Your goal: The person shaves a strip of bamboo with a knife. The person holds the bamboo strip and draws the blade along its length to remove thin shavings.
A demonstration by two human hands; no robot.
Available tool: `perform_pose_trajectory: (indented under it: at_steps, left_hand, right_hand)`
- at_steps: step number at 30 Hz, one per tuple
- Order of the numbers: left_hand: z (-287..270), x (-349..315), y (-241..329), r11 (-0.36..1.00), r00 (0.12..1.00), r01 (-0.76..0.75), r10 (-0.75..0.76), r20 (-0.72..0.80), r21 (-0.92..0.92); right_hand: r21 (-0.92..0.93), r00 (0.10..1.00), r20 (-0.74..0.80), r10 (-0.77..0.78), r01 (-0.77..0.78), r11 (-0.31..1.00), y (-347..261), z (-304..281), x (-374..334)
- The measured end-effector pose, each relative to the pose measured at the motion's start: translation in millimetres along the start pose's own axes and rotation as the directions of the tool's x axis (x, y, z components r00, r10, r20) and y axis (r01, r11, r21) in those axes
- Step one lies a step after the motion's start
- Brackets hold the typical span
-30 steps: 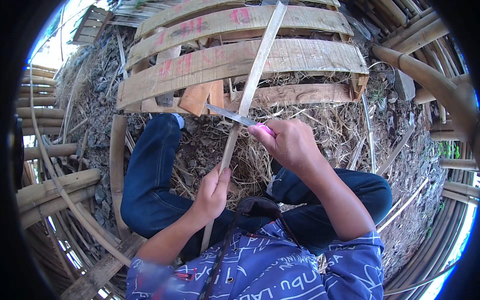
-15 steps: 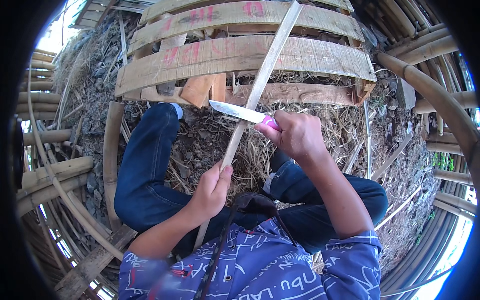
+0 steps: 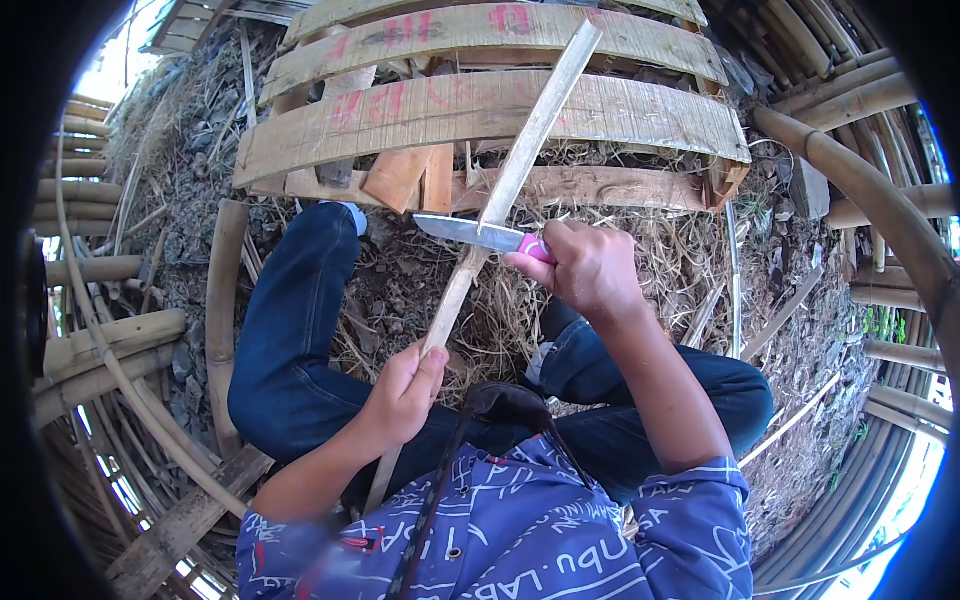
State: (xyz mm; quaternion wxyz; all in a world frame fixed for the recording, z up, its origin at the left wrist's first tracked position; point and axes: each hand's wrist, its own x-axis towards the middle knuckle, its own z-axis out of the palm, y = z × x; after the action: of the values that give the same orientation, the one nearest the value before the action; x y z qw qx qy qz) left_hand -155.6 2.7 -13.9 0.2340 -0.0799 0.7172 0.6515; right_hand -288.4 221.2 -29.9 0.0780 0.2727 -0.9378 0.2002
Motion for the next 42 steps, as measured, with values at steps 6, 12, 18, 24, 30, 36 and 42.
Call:
perform_pose_trajectory:
  at_steps: [6,12,18,24,30,36,42]
  left_hand:
    - [-4,-11,-4,0.998,0.998,0.053,-0.053,0.024,-0.014]
    - [-7,-24,-15,0.995,0.995,0.098,-0.098,0.009,0.007]
    - [-10,-58,-35,0.994,0.995,0.102,-0.101,-0.024,0.028]
    - [-13,-53,-43,0.993,0.994,0.114,-0.114,0.003,-0.039]
    - [-5,-46,-40,0.988,0.991,0.13,-0.129,0.024,-0.082]
    - [0,-46,-28,0.992,0.994,0.065,-0.056,-0.089,0.107]
    - [1,-49,-28,0.982,0.99,0.034,-0.008,-0.138,0.188]
  right_hand:
    - [-0.006,1.0,0.0,-0.008,0.008,1.0,-1,3,-1]
    - [-0.018,0.999,-0.035,-0.028,0.027,0.999,-1,8,-2]
    - [-0.116,0.935,-0.152,0.32,-0.338,0.934,70,-36,2]
    - [0.289,0.903,-0.034,0.427,-0.4,0.87,2,-26,-11]
    - [0.364,0.954,0.144,0.263,-0.298,0.882,-66,-10,-26]
    - [0.064,0.993,0.107,0.039,-0.046,0.997,-59,-5,-14]
    - [0.037,0.992,0.12,-0.024,0.02,0.999,-52,-5,-12]
